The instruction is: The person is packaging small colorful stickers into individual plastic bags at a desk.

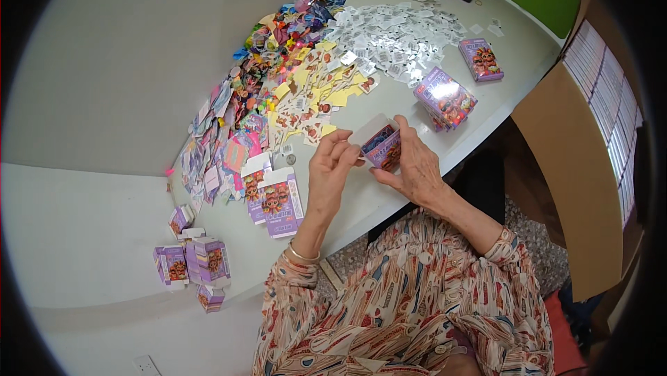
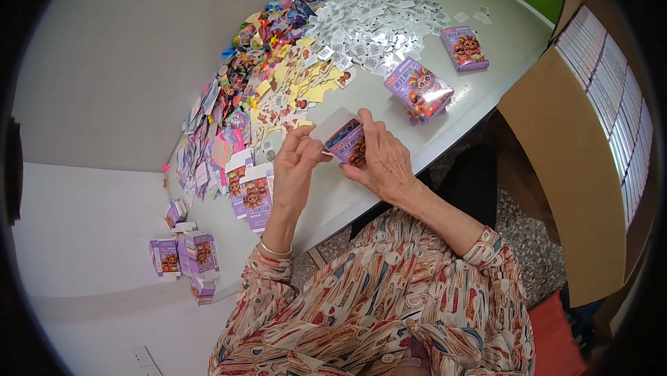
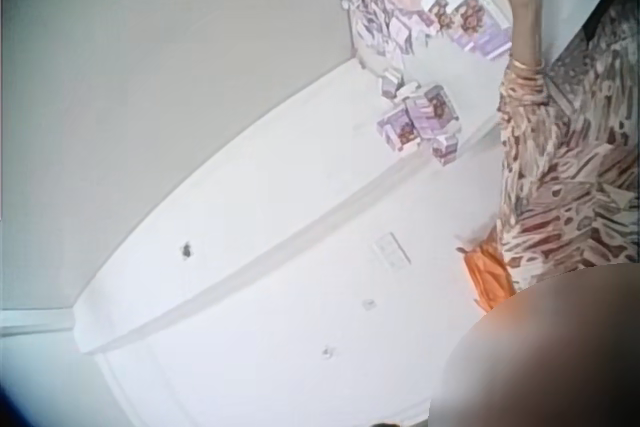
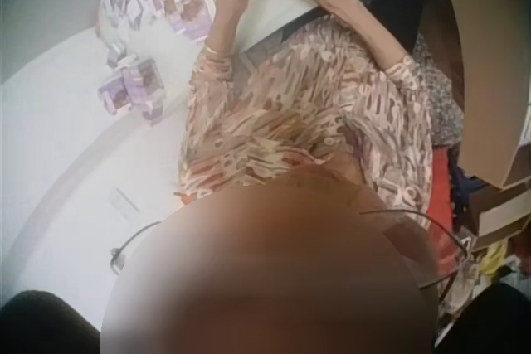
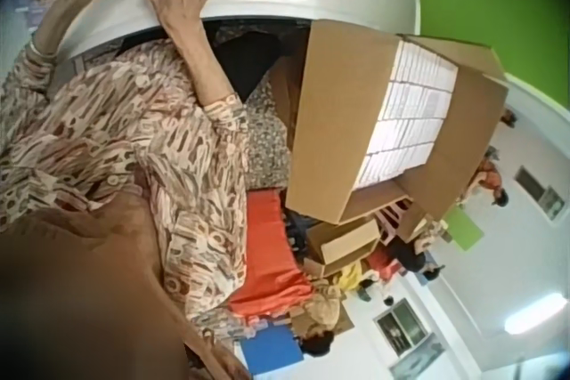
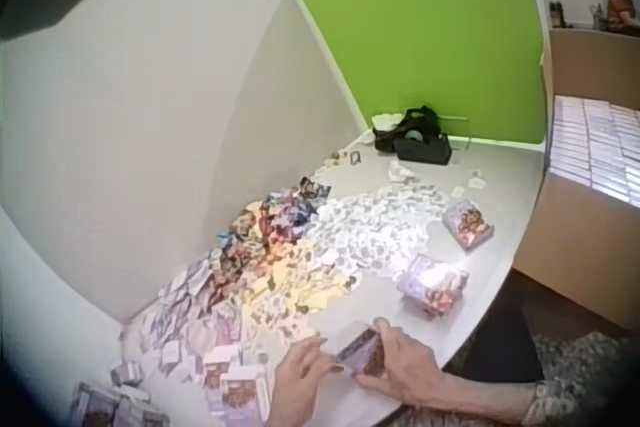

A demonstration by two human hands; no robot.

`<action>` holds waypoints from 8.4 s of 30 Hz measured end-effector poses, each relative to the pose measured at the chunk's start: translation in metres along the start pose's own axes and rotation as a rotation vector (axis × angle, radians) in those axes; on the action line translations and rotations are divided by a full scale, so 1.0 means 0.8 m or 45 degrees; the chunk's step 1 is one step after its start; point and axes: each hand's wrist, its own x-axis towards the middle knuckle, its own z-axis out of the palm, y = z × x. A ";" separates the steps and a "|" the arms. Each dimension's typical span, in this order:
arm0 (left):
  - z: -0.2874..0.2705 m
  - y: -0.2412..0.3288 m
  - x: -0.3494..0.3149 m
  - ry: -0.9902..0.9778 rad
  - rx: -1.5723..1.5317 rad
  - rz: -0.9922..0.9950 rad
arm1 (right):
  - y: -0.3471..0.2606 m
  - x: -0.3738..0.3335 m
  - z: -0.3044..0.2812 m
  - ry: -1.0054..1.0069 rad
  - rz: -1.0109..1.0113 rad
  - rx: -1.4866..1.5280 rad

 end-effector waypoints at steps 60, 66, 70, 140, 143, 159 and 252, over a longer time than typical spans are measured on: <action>0.026 0.014 -0.009 -0.006 0.527 0.332 | 0.072 0.108 -0.177 0.529 0.145 -0.458; 0.040 -0.009 -0.023 -0.122 0.523 0.162 | 0.175 0.141 -0.165 0.297 0.485 -0.683; 0.041 -0.002 -0.021 -0.158 0.615 0.146 | 0.178 0.134 -0.166 0.301 0.443 -0.992; -0.006 0.014 0.010 -0.019 0.376 0.052 | -0.023 0.014 0.020 -0.061 0.157 0.157; -0.018 0.002 -0.005 -0.026 0.179 0.058 | -0.011 0.020 0.009 -0.102 0.273 0.287; -0.005 -0.034 -0.016 -0.217 0.081 -0.137 | 0.007 0.011 -0.002 -0.401 0.153 0.633; -0.031 -0.057 0.013 0.162 0.785 0.151 | 0.017 -0.003 -0.035 -0.203 0.121 0.513</action>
